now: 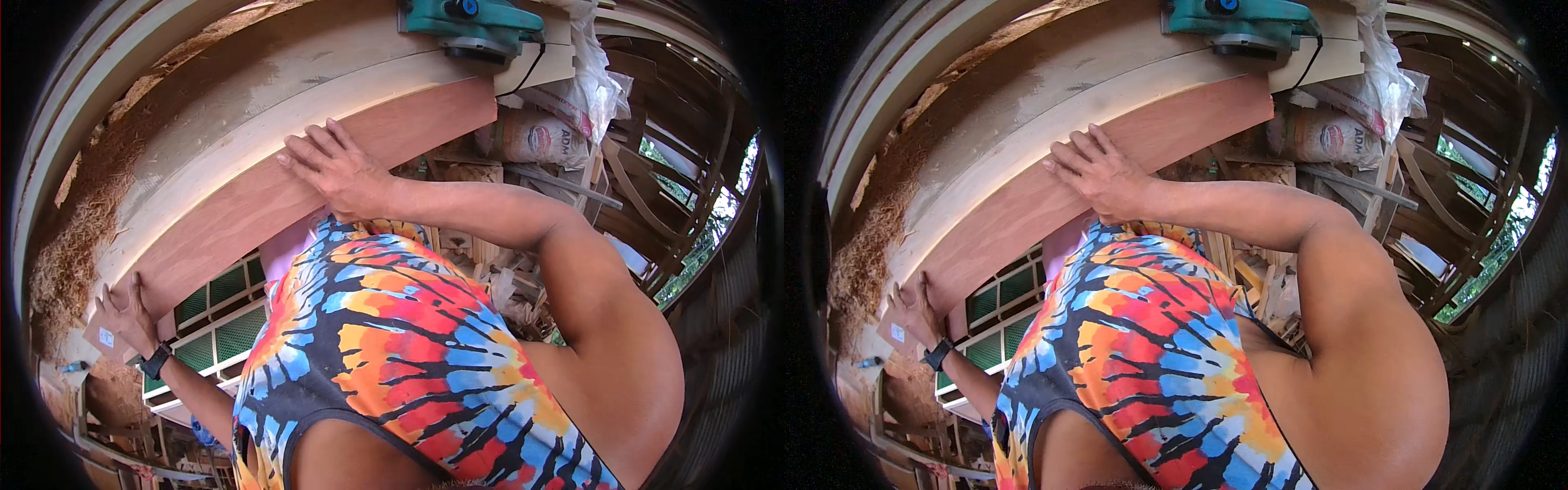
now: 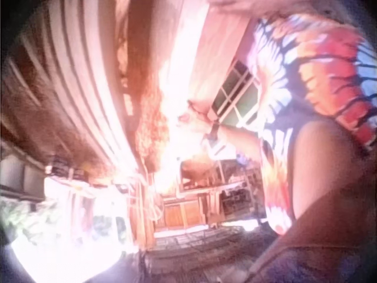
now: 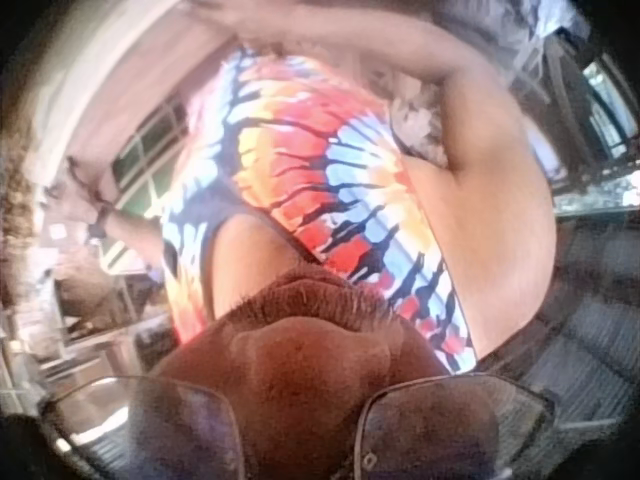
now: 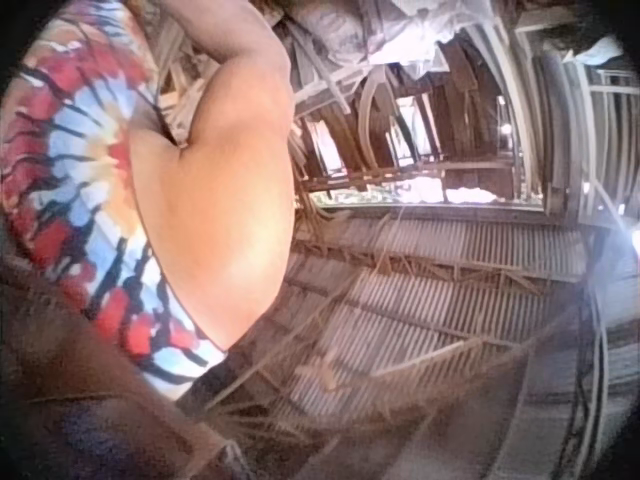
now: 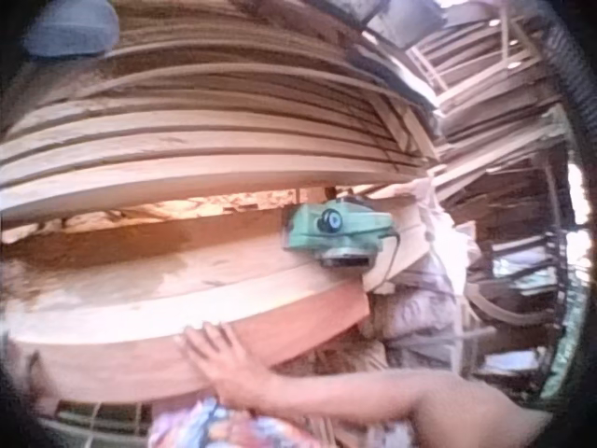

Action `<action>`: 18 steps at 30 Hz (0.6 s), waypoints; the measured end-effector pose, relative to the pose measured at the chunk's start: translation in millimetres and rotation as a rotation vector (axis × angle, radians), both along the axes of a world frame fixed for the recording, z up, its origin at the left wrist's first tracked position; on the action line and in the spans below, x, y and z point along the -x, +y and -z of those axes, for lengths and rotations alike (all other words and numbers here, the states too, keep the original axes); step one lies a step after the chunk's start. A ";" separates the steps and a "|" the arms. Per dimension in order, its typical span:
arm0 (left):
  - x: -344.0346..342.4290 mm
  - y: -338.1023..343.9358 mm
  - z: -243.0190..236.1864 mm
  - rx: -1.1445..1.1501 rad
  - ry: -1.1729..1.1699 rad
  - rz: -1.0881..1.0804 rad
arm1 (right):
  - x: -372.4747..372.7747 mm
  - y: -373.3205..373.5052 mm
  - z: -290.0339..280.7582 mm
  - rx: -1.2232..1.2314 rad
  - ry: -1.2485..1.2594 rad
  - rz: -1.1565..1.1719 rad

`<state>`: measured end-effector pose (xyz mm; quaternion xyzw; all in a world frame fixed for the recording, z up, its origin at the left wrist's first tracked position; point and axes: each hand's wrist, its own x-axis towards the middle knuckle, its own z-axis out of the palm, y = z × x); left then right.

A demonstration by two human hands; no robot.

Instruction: Planing a long wooden beam with a power planer and marking dimensions with a pencil.

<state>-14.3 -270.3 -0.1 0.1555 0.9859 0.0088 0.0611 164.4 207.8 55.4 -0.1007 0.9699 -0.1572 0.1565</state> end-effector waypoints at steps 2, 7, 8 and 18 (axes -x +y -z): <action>-8.2 17.2 -5.7 -0.093 -0.080 -0.241 | -0.6 0.5 -0.4 -0.016 -0.039 -0.016; -43.7 104.6 -18.5 0.033 -0.311 -0.467 | -8.0 0.1 1.6 0.017 0.010 -0.032; -54.6 127.5 -20.9 0.176 -0.265 -0.294 | -8.3 0.9 3.0 0.042 0.068 -0.023; -78.2 264.1 -63.5 0.218 -0.383 -0.502 | 10.0 40.9 -35.2 0.108 0.046 -0.061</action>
